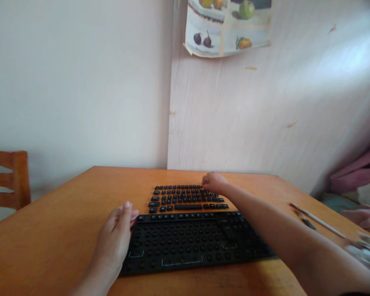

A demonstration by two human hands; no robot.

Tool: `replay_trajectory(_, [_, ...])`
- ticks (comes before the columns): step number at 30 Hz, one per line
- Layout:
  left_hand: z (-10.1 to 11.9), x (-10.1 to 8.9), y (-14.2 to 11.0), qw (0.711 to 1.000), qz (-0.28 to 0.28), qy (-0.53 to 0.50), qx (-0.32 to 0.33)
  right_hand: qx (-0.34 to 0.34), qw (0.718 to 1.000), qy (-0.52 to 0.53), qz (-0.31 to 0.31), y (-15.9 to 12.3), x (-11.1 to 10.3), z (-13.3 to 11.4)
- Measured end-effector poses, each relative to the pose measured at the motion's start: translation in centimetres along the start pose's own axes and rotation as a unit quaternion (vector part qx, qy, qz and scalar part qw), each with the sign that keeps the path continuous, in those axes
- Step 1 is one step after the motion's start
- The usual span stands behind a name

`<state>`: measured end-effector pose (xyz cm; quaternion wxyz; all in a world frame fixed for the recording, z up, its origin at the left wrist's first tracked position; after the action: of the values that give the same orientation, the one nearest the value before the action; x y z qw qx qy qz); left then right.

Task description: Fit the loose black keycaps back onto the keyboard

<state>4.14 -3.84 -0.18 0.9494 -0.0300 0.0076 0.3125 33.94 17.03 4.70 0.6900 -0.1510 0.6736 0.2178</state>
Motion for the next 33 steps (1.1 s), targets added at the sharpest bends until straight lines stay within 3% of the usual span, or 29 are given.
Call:
replay_trajectory(16, [-0.4, 0.0, 0.4, 1.000, -0.002, 0.000, 0.001, 0.033, 0.999, 0.020, 0.020, 1.1, -0.5, 1.5])
replay_trajectory(33, [0.2, 0.0, -0.2, 1.000, -0.004, 0.003, -0.001, 0.053, 0.998, 0.043, -0.012, 2.8, 0.5, 2.0])
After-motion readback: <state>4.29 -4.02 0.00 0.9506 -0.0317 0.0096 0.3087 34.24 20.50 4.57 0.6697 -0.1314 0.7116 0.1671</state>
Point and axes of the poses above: each hand's wrist, its own y-axis towards the middle knuckle, its own x-axis out of the palm, z = x × y, the point moved 1 cm from there along y, towards the middle knuckle, and after that the axes turned 8 degrees about -x, right-handed, at the moved point
